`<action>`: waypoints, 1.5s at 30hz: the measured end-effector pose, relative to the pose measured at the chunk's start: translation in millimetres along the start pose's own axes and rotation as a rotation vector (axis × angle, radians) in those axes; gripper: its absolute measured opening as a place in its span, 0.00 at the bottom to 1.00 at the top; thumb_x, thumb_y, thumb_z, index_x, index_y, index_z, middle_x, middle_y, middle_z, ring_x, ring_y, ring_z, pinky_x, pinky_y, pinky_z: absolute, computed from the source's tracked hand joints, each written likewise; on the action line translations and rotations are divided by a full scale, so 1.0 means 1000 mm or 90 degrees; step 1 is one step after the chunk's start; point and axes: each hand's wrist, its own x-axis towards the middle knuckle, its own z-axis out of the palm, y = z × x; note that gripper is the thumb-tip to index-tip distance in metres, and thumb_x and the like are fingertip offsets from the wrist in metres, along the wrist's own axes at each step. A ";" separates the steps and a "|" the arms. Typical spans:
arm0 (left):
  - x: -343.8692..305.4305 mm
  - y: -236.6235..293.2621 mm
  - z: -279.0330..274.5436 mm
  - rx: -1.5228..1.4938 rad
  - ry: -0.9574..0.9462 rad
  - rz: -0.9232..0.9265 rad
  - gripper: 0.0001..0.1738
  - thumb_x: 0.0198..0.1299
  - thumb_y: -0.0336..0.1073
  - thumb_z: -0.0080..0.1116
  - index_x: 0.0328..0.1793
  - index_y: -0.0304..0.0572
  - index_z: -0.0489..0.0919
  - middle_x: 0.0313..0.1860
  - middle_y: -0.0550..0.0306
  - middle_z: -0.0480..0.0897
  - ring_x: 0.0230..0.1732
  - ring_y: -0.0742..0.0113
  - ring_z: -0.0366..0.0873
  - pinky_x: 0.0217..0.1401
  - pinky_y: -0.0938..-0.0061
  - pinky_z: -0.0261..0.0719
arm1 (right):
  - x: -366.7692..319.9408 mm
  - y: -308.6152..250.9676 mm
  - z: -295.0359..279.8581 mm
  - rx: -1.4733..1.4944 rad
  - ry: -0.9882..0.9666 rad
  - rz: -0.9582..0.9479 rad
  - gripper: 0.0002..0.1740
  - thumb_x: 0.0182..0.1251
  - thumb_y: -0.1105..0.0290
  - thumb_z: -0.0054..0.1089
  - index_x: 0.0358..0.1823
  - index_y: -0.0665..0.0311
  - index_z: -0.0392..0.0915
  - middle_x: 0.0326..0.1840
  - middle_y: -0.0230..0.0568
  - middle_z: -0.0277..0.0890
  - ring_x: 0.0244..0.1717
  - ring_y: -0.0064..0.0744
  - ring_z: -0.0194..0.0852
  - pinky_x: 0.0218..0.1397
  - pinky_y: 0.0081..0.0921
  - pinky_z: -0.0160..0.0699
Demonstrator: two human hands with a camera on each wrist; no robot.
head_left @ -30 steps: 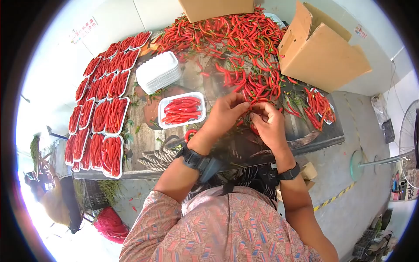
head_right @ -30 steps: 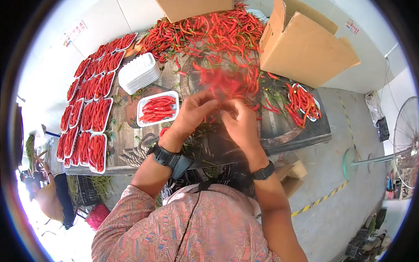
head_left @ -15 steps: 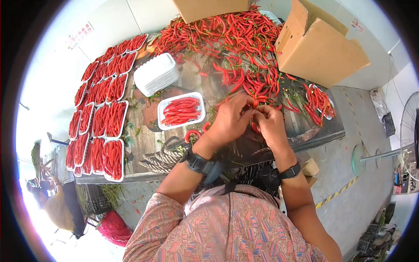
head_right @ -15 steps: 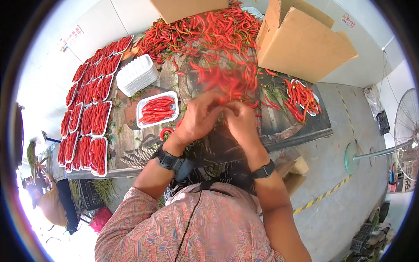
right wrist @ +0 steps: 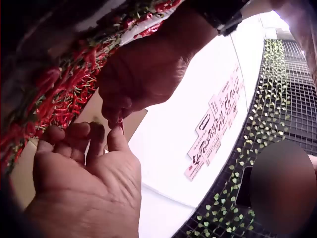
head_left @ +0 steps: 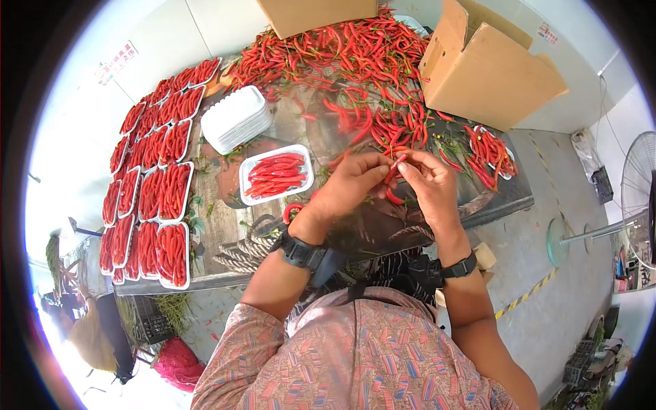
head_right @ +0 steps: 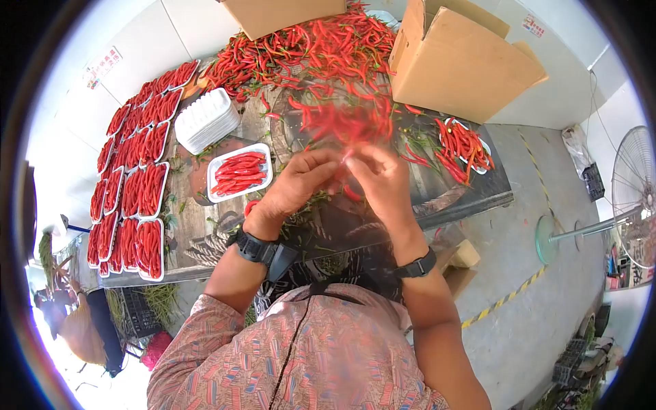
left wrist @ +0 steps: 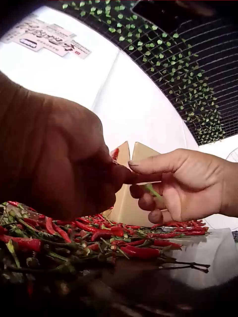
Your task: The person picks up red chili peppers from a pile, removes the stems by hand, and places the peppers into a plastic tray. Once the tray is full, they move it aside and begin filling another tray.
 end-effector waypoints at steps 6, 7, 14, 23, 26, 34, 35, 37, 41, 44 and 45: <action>0.000 -0.004 -0.002 0.001 -0.034 -0.030 0.12 0.70 0.36 0.46 0.46 0.36 0.77 0.34 0.63 0.79 0.31 0.79 0.73 0.35 0.82 0.72 | -0.005 -0.002 0.000 -0.019 -0.010 0.029 0.08 0.65 0.78 0.58 0.44 0.72 0.76 0.39 0.34 0.77 0.39 0.17 0.73 0.43 0.16 0.73; 0.001 -0.005 -0.002 0.015 -0.044 -0.038 0.13 0.69 0.37 0.47 0.46 0.35 0.77 0.35 0.63 0.78 0.32 0.77 0.72 0.36 0.81 0.72 | -0.006 -0.001 0.000 -0.027 -0.002 0.027 0.07 0.65 0.77 0.58 0.43 0.72 0.76 0.38 0.33 0.77 0.39 0.17 0.72 0.42 0.15 0.72; 0.001 -0.004 0.000 0.047 -0.018 -0.034 0.12 0.68 0.38 0.49 0.44 0.37 0.77 0.33 0.65 0.79 0.30 0.81 0.73 0.34 0.84 0.72 | -0.005 0.005 -0.002 -0.099 0.027 0.012 0.08 0.65 0.76 0.59 0.43 0.71 0.76 0.37 0.32 0.77 0.36 0.15 0.70 0.40 0.14 0.70; 0.001 -0.002 0.005 0.073 -0.005 -0.040 0.11 0.66 0.38 0.53 0.40 0.36 0.79 0.29 0.67 0.76 0.29 0.80 0.70 0.33 0.81 0.70 | -0.010 0.010 -0.004 -0.005 0.025 0.032 0.07 0.63 0.75 0.60 0.42 0.70 0.77 0.35 0.32 0.79 0.36 0.16 0.74 0.39 0.18 0.74; 0.001 -0.004 0.006 0.084 0.004 -0.050 0.11 0.65 0.38 0.54 0.39 0.36 0.79 0.29 0.67 0.76 0.29 0.80 0.70 0.34 0.81 0.70 | -0.007 0.006 -0.014 -0.059 0.042 -0.037 0.07 0.64 0.75 0.59 0.41 0.70 0.76 0.35 0.33 0.80 0.36 0.17 0.75 0.40 0.18 0.74; 0.006 -0.021 0.002 0.115 0.070 -0.013 0.10 0.65 0.37 0.54 0.41 0.36 0.78 0.27 0.66 0.78 0.27 0.81 0.72 0.28 0.82 0.69 | -0.001 -0.041 -0.065 -0.033 0.262 -0.091 0.11 0.66 0.73 0.58 0.46 0.70 0.72 0.32 0.39 0.78 0.27 0.19 0.68 0.31 0.16 0.68; 0.006 -0.023 0.001 0.124 0.084 0.007 0.10 0.65 0.37 0.54 0.41 0.36 0.78 0.27 0.66 0.78 0.27 0.81 0.72 0.28 0.82 0.69 | -0.004 -0.051 -0.059 -0.065 0.256 -0.132 0.10 0.66 0.73 0.57 0.46 0.71 0.72 0.33 0.40 0.78 0.27 0.18 0.67 0.31 0.16 0.68; 0.008 -0.025 0.001 0.085 0.063 -0.013 0.09 0.65 0.36 0.54 0.40 0.35 0.78 0.27 0.66 0.77 0.26 0.81 0.71 0.27 0.83 0.68 | -0.004 -0.074 -0.045 -0.091 0.236 -0.204 0.10 0.66 0.74 0.57 0.45 0.71 0.72 0.34 0.40 0.78 0.27 0.18 0.67 0.32 0.16 0.68; 0.008 -0.022 0.001 0.067 0.088 0.012 0.09 0.65 0.34 0.54 0.41 0.34 0.78 0.27 0.65 0.77 0.26 0.81 0.71 0.28 0.83 0.68 | 0.006 -0.141 -0.002 -0.169 0.260 -0.595 0.09 0.67 0.76 0.52 0.46 0.72 0.71 0.36 0.45 0.78 0.27 0.22 0.68 0.33 0.18 0.70; 0.006 -0.019 -0.001 0.035 0.077 0.017 0.10 0.66 0.35 0.53 0.42 0.34 0.77 0.29 0.65 0.76 0.29 0.80 0.70 0.33 0.81 0.70 | 0.029 -0.188 0.026 -0.084 0.223 -0.830 0.08 0.68 0.76 0.50 0.45 0.72 0.70 0.36 0.51 0.78 0.30 0.29 0.73 0.35 0.22 0.74; 0.006 -0.016 -0.001 0.042 0.075 0.027 0.10 0.66 0.35 0.53 0.42 0.34 0.77 0.29 0.65 0.76 0.29 0.80 0.70 0.33 0.81 0.70 | 0.039 -0.206 0.040 -0.071 0.247 -0.872 0.07 0.68 0.76 0.50 0.44 0.72 0.71 0.35 0.52 0.78 0.31 0.31 0.75 0.35 0.24 0.76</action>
